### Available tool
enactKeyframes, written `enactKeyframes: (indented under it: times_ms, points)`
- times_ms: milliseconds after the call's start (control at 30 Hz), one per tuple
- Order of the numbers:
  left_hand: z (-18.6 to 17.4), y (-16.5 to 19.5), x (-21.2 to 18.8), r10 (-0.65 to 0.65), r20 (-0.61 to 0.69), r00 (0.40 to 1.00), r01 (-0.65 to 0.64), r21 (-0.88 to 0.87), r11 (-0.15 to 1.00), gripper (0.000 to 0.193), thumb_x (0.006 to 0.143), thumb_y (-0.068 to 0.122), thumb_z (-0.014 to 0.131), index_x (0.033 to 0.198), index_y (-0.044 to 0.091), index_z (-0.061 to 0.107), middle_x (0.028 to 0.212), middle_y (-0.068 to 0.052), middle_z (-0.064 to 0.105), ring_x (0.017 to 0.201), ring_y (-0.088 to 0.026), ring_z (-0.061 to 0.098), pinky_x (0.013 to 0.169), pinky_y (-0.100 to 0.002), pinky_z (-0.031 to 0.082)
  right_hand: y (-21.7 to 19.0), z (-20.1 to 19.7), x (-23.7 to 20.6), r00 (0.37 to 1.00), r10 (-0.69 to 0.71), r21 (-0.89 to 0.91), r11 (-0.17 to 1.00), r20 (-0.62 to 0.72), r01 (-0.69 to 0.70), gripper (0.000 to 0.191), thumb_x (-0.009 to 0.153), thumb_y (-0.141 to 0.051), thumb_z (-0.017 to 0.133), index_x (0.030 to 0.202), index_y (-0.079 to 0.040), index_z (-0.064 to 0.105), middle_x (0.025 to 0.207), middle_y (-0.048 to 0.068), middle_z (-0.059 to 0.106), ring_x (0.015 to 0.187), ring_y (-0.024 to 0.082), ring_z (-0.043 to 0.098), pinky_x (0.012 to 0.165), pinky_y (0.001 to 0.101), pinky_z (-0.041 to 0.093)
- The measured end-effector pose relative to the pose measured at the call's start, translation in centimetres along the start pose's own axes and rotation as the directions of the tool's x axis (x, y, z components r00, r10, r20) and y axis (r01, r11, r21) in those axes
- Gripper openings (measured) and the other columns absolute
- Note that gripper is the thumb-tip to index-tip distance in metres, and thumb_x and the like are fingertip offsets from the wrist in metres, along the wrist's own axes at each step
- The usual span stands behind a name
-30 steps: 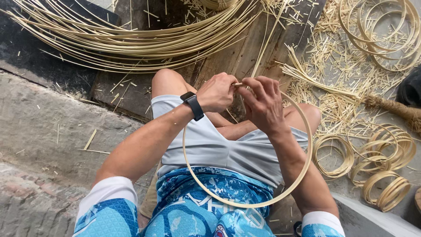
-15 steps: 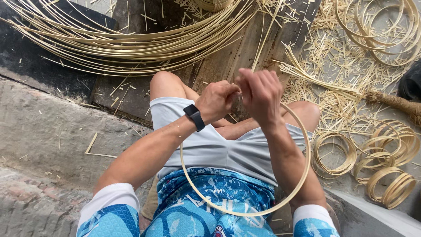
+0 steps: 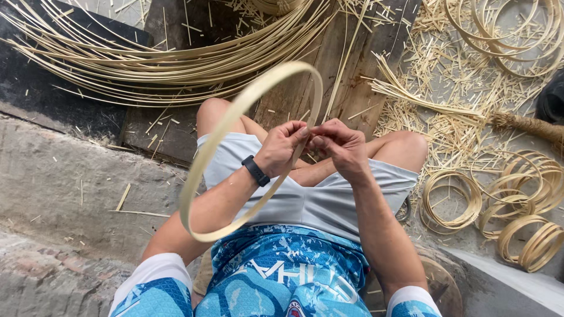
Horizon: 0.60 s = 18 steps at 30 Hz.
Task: The person sits on the floor and bends thin bamboo strips into circular hoops, flexing and testing the strips by hand, then joins the ends of a strip together to form a basket rim. Finished woven bamboo baskets and piles of strips are stacked around the work area.
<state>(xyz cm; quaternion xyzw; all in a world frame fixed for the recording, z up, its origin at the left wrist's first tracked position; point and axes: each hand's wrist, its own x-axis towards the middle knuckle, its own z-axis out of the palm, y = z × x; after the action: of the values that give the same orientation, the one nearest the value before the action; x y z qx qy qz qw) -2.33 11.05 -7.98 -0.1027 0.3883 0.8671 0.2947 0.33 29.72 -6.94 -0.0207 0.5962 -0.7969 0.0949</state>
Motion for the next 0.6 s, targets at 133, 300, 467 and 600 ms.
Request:
enactKeyframes:
  times_ms: [133,300,467,600]
  points:
    - [0.4,-1.5,-0.7,0.019,0.022,1.000,-0.018,-0.079,0.997,0.016,0.104,0.013,0.061,0.115,0.001,0.064,0.098,-0.004,0.070,0.088,-0.014,0.065,0.081,-0.028,0.055,1.5,2.0,-0.9,0.976,-0.157,-0.245,0.963,-0.151,0.117,0.008,0.097,-0.002,0.073,0.098,0.002,0.067,0.100,0.002,0.062,0.080,0.010,0.068,0.067,0.0233,0.056]
    - [1.0,-2.5,-1.5,0.009,-0.003,1.000,-0.010,-0.232,0.973,0.019,0.098,0.019,0.065,0.109,0.003,0.066,0.100,-0.004,0.072,0.095,-0.013,0.066,0.088,-0.028,0.055,3.1,3.8,-2.2,0.888,-0.358,-0.543,0.825,-0.290,0.155,0.014,0.103,-0.009,0.070,0.103,0.001,0.061,0.092,0.005,0.064,0.076,0.010,0.065,0.066,0.0246,0.055]
    - [1.2,-2.9,-1.3,0.022,-0.081,0.996,-0.044,-0.280,0.959,0.027,0.097,0.033,0.073,0.095,0.006,0.069,0.092,-0.003,0.070,0.089,-0.013,0.065,0.083,-0.027,0.053,3.7,4.8,-2.7,0.838,-0.467,-0.628,0.750,-0.282,0.207,0.015,0.104,-0.011,0.070,0.103,0.002,0.061,0.094,0.008,0.065,0.077,0.011,0.067,0.068,0.0246,0.055]
    - [1.1,-3.1,-0.9,0.019,-0.165,0.986,-0.064,-0.269,0.961,0.029,0.093,0.032,0.079,0.082,0.012,0.060,0.083,-0.001,0.067,0.079,-0.011,0.061,0.075,-0.025,0.048,2.9,5.3,-2.8,0.873,-0.402,-0.573,0.798,-0.276,0.187,0.016,0.104,-0.011,0.070,0.102,0.002,0.062,0.092,0.007,0.065,0.076,0.010,0.066,0.067,0.0243,0.056]
